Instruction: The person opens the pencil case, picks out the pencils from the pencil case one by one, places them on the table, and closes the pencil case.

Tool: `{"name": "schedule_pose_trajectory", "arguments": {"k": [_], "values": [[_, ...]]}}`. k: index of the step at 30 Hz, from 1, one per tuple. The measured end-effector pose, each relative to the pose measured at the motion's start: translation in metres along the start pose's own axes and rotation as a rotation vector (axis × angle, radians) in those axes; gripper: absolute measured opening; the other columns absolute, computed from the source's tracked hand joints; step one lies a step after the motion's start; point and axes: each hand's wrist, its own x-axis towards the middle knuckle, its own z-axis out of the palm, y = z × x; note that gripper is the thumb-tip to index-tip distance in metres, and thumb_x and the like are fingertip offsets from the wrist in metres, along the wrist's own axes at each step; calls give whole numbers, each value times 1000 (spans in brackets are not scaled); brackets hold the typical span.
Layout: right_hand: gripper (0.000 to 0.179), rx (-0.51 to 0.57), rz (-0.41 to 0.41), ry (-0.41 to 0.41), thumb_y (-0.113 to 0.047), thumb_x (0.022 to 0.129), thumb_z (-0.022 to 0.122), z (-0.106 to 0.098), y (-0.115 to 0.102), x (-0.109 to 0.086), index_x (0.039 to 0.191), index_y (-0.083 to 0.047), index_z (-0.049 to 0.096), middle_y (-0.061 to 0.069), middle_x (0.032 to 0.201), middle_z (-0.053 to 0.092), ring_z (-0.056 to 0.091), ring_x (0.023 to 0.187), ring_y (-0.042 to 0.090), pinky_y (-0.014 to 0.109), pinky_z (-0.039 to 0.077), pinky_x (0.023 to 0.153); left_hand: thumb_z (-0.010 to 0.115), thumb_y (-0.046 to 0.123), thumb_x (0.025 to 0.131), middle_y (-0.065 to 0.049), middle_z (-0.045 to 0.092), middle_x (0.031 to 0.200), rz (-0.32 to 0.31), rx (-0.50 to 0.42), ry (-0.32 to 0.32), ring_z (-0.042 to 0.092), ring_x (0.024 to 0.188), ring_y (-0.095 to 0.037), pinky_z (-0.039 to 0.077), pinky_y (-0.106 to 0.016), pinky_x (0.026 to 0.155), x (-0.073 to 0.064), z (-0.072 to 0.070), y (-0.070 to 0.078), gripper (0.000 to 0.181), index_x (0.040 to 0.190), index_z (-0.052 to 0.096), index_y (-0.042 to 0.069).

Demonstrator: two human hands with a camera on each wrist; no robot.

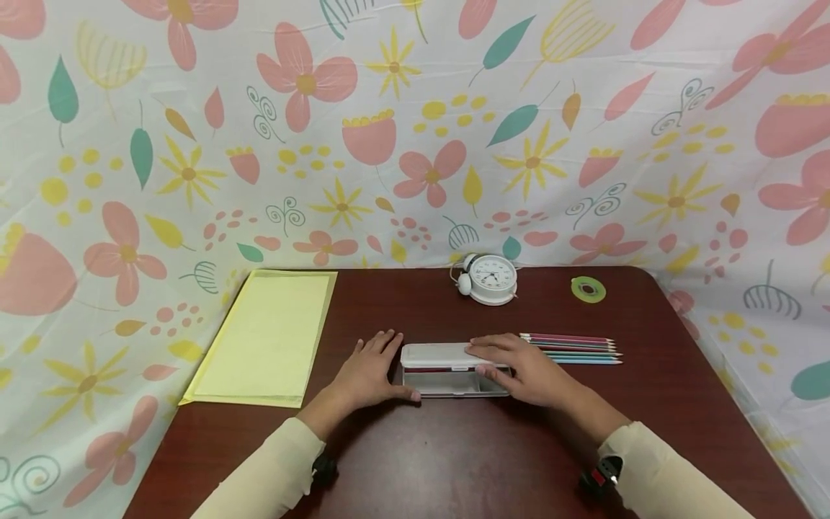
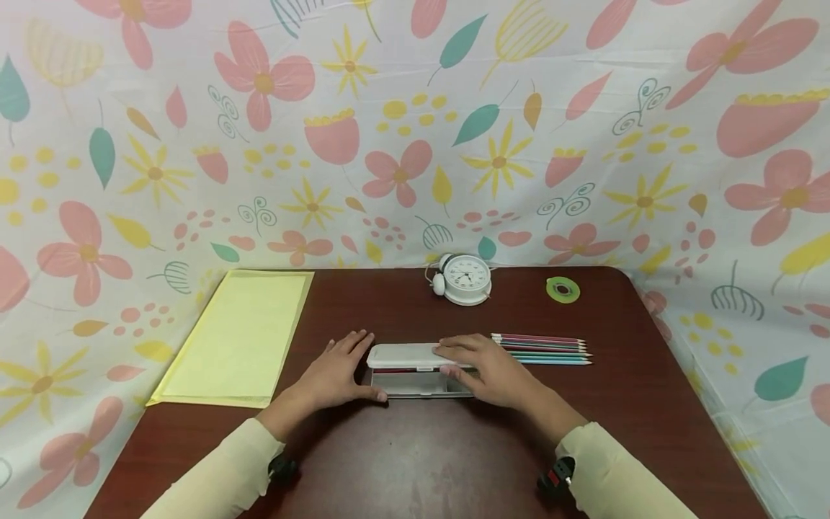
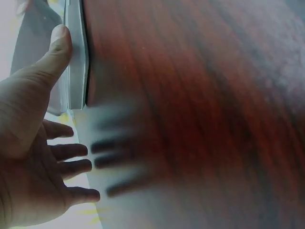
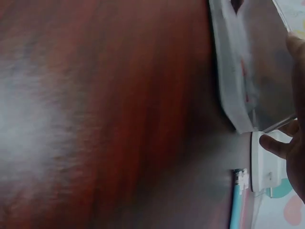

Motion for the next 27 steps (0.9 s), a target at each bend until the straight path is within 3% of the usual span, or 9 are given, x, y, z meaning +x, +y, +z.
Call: {"name": "schedule_pose_trajectory", "arguments": {"k": [5,9,13,17,22,27], "values": [[55,-47,-14,-67,-40,104,77,4,-1,-2,157,-29,66,14,162,61,62,138,32,58,57,106,83,83,78,-11,37,180,100,-9,22,34,168,-38,26,-72,133,-3,-3,3,130,178,28,20],[58,-56,-19,-90,-42,102,80,7,-3,-2,157,-30,66,17,165,59,60,139,36,60,58,105,79,79,86,-12,42,177,156,-30,37,40,165,-38,27,-74,132,-4,-7,9,121,177,30,18],[61,-61,-33,-109,-40,98,85,11,-2,-1,155,-30,67,18,166,56,58,143,38,61,57,107,76,70,96,-14,49,171,147,-22,55,49,159,-35,28,-73,132,-4,-7,12,105,176,33,15],[62,-55,-34,-119,-40,94,90,14,0,0,152,-31,70,17,166,56,57,144,36,60,57,109,79,62,98,-13,55,164,136,-11,70,57,153,-32,30,-74,131,-4,-4,12,100,175,36,16],[64,-79,-80,-72,-39,89,95,19,2,0,148,-28,73,20,161,59,59,139,36,56,59,104,80,61,97,-13,56,164,123,4,77,56,154,-32,29,-73,132,-4,-2,13,100,174,36,16],[66,-81,-77,-61,-39,87,96,21,0,-1,148,-28,73,21,160,60,59,138,36,56,60,102,79,62,96,-14,55,165,110,22,73,54,155,-32,30,-72,132,-4,-1,13,101,175,36,16]]}}
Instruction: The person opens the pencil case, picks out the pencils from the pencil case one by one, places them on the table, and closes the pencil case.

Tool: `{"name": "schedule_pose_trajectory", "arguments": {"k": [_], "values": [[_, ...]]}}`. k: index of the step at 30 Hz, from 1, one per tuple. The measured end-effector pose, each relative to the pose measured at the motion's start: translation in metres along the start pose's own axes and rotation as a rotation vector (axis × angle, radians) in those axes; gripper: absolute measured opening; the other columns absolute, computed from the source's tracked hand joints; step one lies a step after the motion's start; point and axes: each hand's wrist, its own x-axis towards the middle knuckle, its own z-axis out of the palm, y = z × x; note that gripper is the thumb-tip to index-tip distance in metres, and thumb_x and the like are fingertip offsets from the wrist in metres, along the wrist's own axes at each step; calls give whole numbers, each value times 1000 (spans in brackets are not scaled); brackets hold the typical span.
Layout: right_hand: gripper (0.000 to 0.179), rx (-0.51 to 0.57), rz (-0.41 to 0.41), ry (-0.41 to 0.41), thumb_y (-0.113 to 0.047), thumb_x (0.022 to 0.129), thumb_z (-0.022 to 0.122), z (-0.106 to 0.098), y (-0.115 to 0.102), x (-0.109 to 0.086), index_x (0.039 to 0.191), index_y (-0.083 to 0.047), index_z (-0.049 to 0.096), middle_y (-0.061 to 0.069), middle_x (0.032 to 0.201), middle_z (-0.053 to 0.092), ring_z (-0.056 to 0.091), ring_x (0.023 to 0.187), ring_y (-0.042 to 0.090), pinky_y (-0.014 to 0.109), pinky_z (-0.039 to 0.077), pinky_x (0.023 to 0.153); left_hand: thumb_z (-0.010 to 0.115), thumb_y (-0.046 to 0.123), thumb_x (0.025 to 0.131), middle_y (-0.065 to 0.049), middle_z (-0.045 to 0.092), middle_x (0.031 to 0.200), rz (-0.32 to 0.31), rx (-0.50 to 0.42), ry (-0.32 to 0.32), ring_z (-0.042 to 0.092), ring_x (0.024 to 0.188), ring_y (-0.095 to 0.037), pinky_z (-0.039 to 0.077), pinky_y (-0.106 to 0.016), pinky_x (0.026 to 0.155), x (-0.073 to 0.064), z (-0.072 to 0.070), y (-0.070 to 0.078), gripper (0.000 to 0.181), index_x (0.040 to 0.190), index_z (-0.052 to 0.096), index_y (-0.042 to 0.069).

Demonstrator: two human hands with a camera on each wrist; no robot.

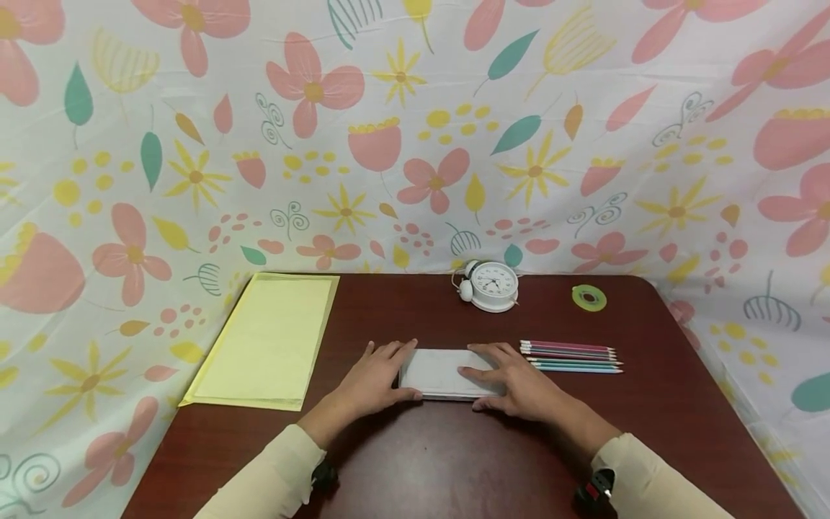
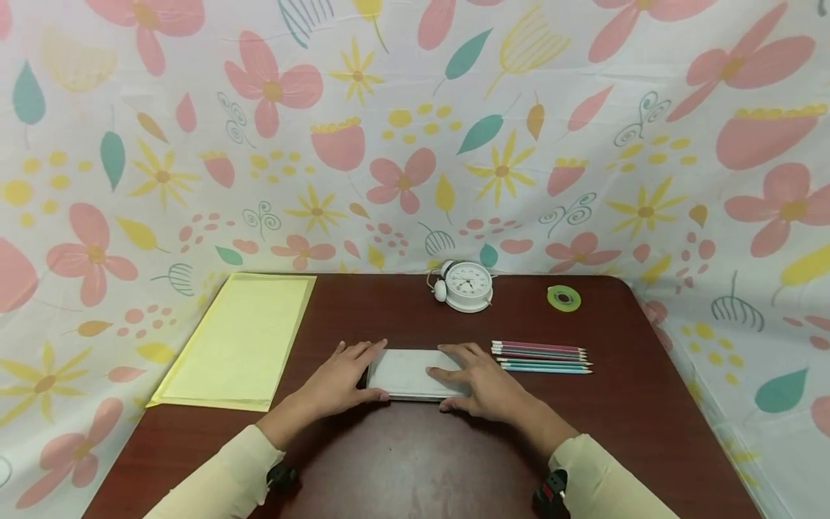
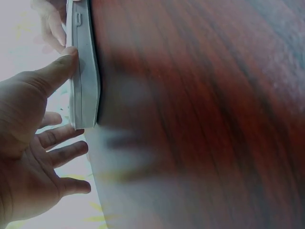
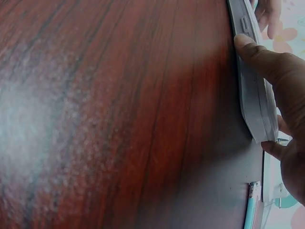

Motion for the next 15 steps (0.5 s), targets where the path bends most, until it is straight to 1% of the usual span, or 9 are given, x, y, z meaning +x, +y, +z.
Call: {"name": "schedule_pose_trajectory", "arguments": {"k": [6,15], "values": [[66,9,29,-26,-39,89,95,-2,-1,2,149,-28,73,21,162,58,57,140,37,57,59,105,81,61,97,-14,56,165,9,-16,7,54,155,-32,32,-71,131,2,0,-3,100,175,36,17],[67,8,28,-38,-42,89,93,-1,-2,5,151,-30,71,20,163,57,57,141,37,57,58,106,82,58,97,-15,56,165,13,-38,17,54,155,-34,34,-68,131,-1,1,-7,99,175,36,17]]}}
